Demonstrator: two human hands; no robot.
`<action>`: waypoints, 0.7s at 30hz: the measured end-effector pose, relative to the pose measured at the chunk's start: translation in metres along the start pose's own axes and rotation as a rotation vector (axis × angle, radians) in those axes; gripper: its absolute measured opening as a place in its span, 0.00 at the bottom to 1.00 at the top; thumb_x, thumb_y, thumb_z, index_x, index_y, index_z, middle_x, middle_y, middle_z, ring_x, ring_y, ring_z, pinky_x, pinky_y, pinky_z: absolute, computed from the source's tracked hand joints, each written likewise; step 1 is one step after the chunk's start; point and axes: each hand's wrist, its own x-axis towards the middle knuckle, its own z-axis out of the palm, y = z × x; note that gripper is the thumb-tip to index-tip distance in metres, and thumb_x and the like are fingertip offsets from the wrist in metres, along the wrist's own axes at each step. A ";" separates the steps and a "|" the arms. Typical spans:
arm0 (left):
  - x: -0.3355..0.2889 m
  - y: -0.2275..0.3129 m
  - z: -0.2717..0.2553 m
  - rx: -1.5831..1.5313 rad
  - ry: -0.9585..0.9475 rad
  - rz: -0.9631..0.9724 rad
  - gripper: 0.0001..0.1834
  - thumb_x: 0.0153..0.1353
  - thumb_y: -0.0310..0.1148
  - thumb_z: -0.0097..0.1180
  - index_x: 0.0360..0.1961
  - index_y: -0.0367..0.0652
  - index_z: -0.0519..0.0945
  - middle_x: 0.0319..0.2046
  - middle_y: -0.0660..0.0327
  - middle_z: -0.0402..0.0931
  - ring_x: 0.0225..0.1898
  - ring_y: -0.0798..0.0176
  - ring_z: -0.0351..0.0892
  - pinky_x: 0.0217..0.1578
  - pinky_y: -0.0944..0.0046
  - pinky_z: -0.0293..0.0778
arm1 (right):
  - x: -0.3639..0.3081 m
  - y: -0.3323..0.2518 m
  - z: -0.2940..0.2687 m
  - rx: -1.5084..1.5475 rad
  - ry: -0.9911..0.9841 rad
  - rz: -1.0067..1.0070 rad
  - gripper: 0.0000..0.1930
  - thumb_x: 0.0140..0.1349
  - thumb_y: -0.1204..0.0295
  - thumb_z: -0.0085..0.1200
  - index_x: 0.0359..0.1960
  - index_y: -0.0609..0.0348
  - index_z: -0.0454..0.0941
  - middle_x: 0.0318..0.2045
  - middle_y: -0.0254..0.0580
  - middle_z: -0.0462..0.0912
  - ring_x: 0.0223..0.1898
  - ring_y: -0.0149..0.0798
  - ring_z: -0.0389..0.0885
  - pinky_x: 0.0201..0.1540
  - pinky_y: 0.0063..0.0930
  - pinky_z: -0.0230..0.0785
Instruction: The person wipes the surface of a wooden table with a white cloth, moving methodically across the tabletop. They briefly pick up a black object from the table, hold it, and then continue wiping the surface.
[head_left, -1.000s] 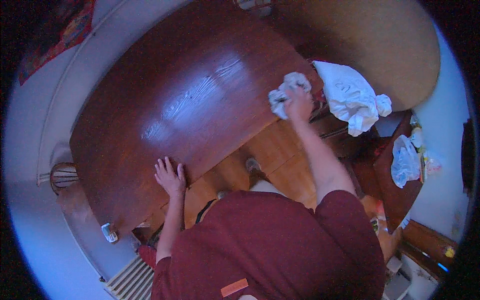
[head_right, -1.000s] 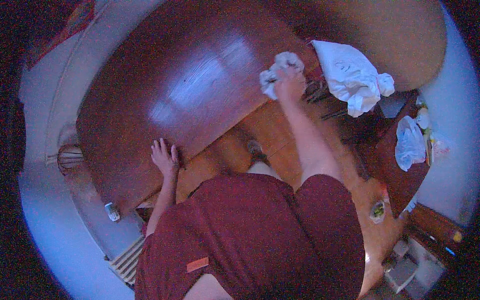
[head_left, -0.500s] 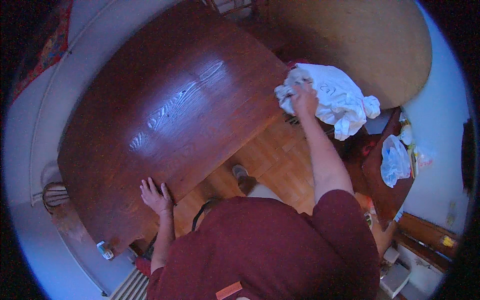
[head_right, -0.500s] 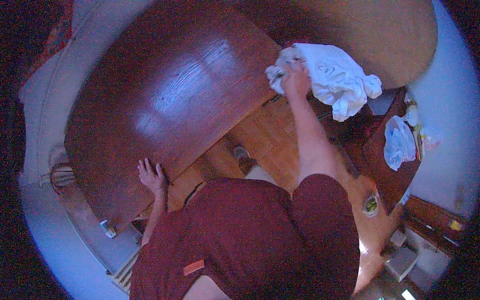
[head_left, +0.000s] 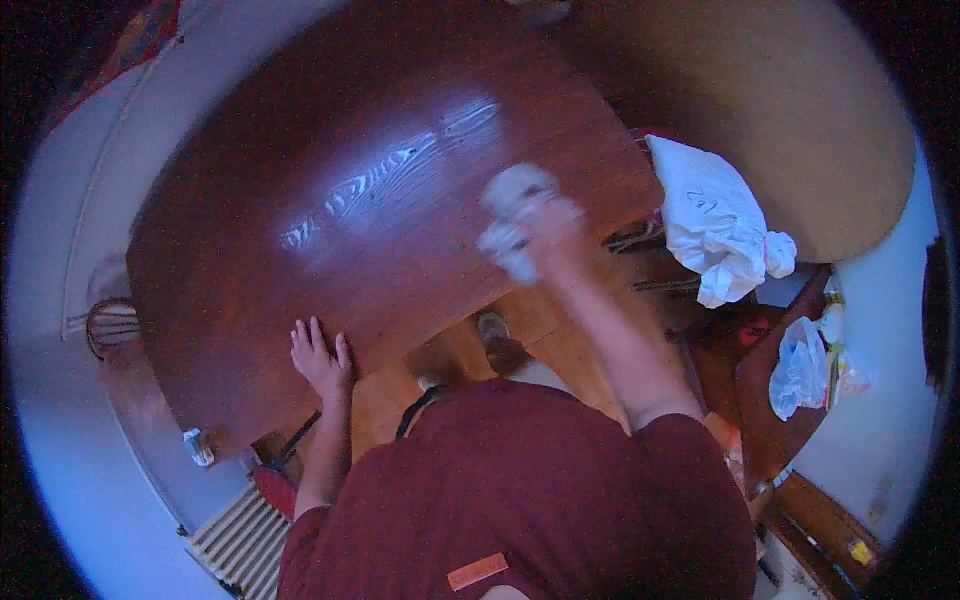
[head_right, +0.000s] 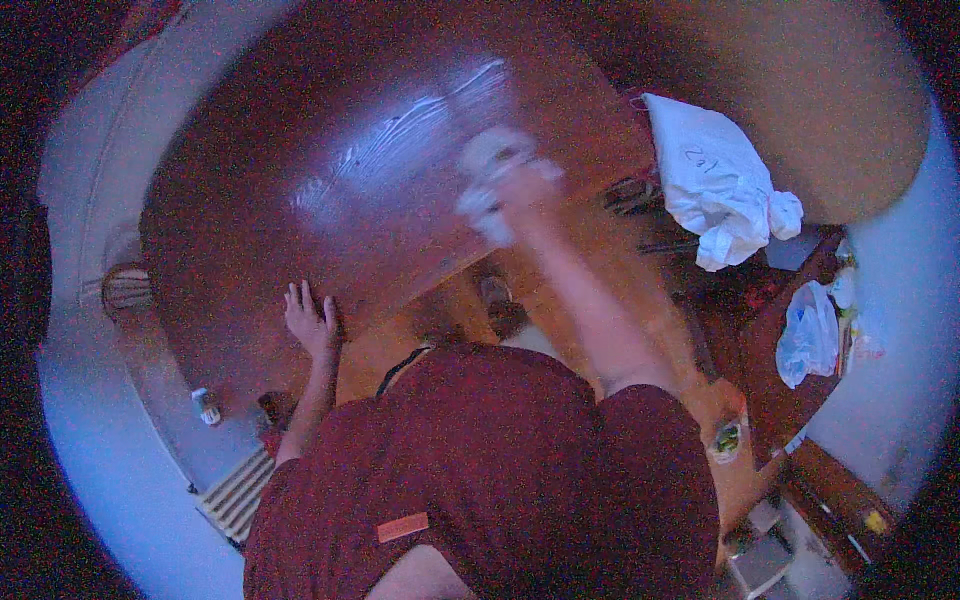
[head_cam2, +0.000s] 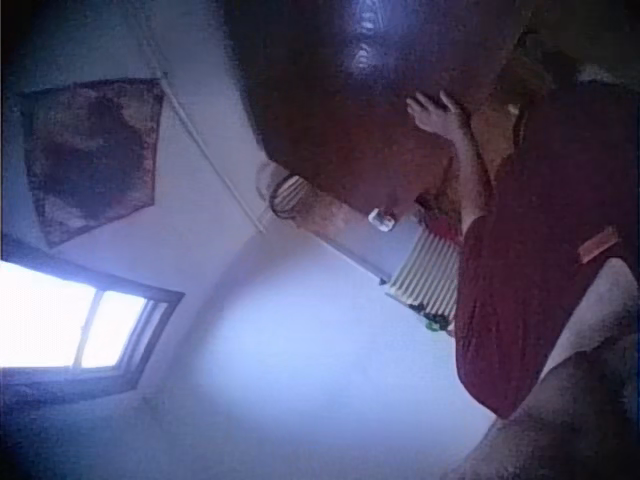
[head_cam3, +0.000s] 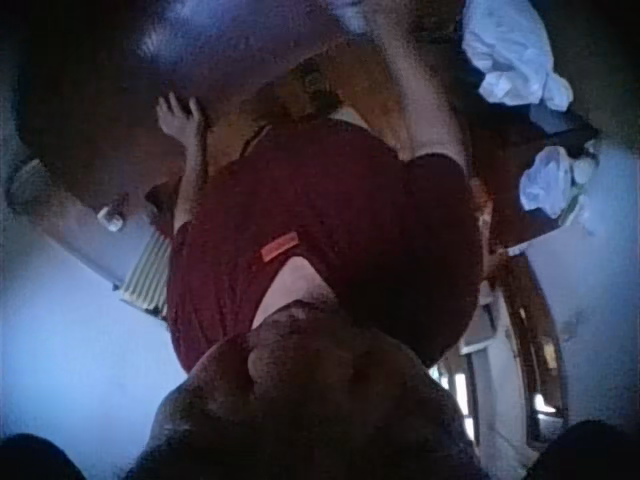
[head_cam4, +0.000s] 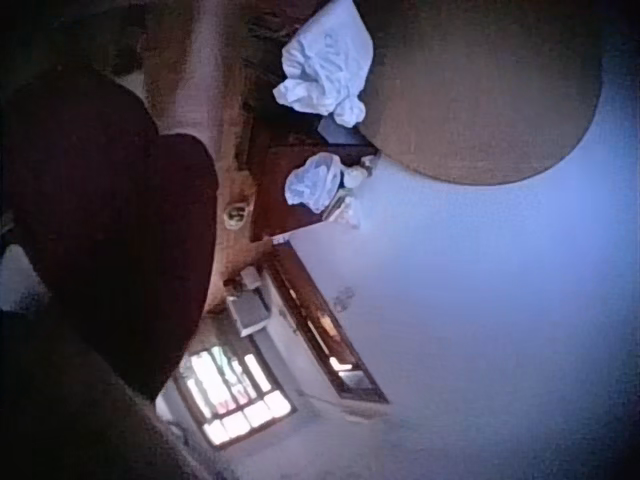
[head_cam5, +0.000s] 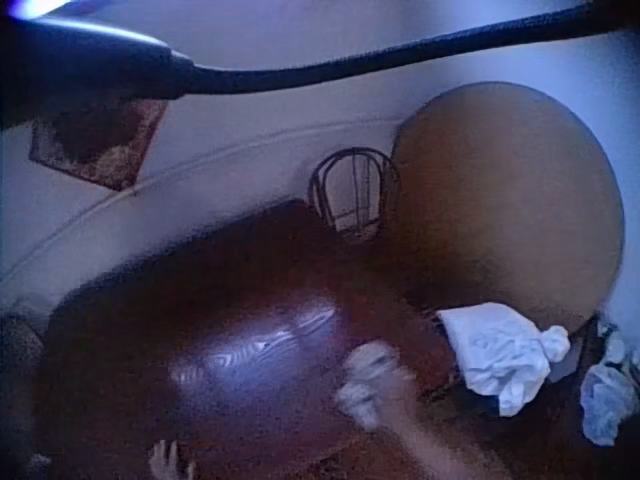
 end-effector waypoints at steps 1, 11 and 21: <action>-0.001 0.000 0.000 -0.003 0.006 0.000 0.31 0.59 0.47 0.52 0.61 0.48 0.66 0.65 0.51 0.56 0.66 0.45 0.53 0.62 0.41 0.49 | 0.011 0.051 -0.011 -0.182 0.083 -0.033 0.12 0.49 0.73 0.53 0.37 0.53 0.81 0.37 0.44 0.79 0.40 0.49 0.75 0.44 0.44 0.66; 0.001 0.005 -0.005 0.002 -0.061 -0.042 0.32 0.58 0.47 0.52 0.62 0.49 0.65 0.67 0.54 0.53 0.68 0.48 0.49 0.64 0.42 0.45 | 0.009 -0.051 0.041 -0.062 -0.011 -0.060 0.09 0.55 0.66 0.50 0.36 0.51 0.78 0.38 0.50 0.77 0.41 0.52 0.74 0.42 0.50 0.65; -0.007 0.002 -0.008 -0.033 -0.042 -0.059 0.32 0.58 0.49 0.53 0.62 0.49 0.65 0.67 0.53 0.52 0.68 0.47 0.49 0.64 0.42 0.45 | 0.047 -0.022 0.005 -0.059 -0.023 0.012 0.14 0.53 0.71 0.51 0.42 0.52 0.81 0.38 0.44 0.80 0.39 0.52 0.76 0.42 0.45 0.70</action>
